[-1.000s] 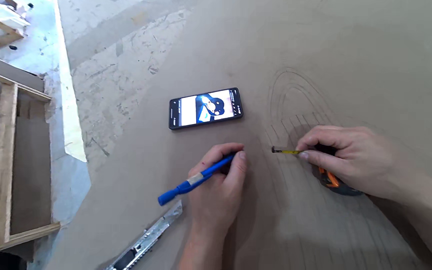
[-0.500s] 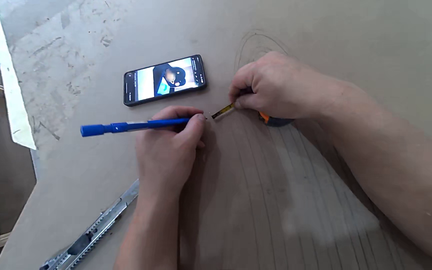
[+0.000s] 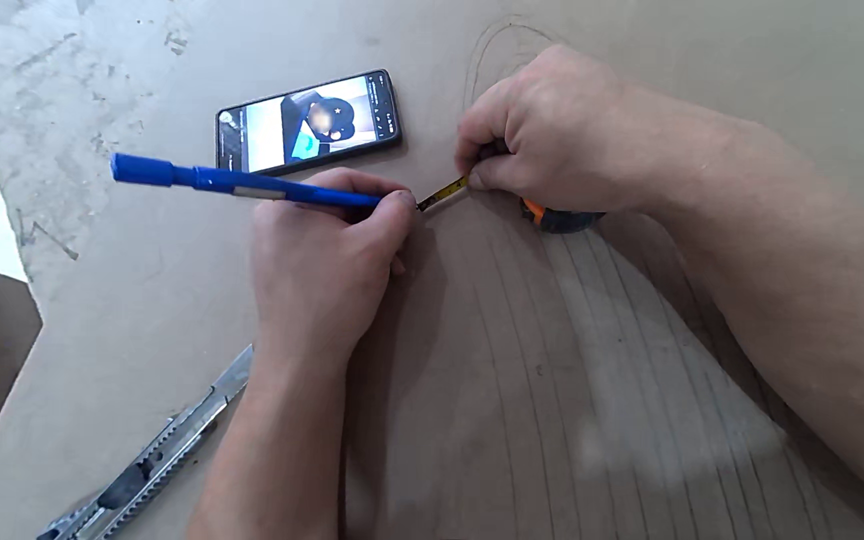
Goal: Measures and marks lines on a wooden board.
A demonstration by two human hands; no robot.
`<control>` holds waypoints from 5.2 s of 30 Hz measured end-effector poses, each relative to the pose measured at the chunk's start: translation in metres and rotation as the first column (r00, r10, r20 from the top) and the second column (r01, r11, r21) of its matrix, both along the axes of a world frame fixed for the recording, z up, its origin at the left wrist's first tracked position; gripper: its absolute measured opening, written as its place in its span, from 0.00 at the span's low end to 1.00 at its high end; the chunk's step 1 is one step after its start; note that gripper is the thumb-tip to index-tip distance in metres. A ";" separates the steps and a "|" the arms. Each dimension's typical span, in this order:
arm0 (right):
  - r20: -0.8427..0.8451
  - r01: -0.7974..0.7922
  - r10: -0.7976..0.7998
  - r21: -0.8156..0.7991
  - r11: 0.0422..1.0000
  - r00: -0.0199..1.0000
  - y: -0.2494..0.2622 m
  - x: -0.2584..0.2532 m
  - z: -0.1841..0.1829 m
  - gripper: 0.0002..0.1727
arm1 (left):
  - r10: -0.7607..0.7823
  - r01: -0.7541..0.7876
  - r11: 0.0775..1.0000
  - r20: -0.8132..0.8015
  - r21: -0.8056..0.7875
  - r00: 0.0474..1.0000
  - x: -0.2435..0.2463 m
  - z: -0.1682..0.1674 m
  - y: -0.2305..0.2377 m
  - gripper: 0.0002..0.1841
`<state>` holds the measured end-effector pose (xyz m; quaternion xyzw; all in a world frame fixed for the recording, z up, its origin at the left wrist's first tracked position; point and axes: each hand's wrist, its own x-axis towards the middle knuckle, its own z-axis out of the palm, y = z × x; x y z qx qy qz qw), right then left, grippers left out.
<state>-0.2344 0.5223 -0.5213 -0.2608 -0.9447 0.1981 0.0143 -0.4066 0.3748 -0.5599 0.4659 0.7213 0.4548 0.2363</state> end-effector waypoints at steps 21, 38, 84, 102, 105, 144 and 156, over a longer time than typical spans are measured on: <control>0.035 0.004 -0.005 0.030 1.000 0.999 -0.002 0.000 0.002 0.07 | 0.021 -0.022 1.000 -0.007 -0.015 1.000 0.003 0.001 0.001 0.01; 0.027 -0.004 0.003 0.021 1.000 1.000 -0.003 0.000 0.003 0.06 | 0.037 -0.038 0.999 -0.046 -0.030 0.998 0.007 0.002 0.001 0.02; 0.023 0.034 -0.035 0.035 0.999 0.999 -0.006 -0.002 0.002 0.07 | 0.039 -0.040 0.999 -0.034 -0.030 0.999 0.005 0.000 0.005 0.02; 0.018 0.044 -0.043 -0.014 0.999 0.999 -0.006 -0.002 0.002 0.06 | 0.043 -0.047 0.997 -0.085 -0.053 0.995 0.008 0.002 0.005 0.02; 0.019 0.054 -0.054 0.000 0.999 0.998 -0.007 -0.001 0.003 0.06 | 0.039 -0.040 0.999 -0.052 -0.010 0.998 0.004 -0.001 0.007 0.02; 0.063 0.063 -0.065 0.035 0.997 0.996 -0.013 0.000 0.005 0.07 | 0.011 -0.026 0.992 -0.115 -0.127 0.993 0.003 0.006 0.009 0.02; 0.044 0.090 -0.090 0.011 0.996 0.995 -0.024 0.007 0.005 0.07 | -0.050 0.036 0.993 -0.120 -0.112 0.992 0.002 0.005 0.003 0.02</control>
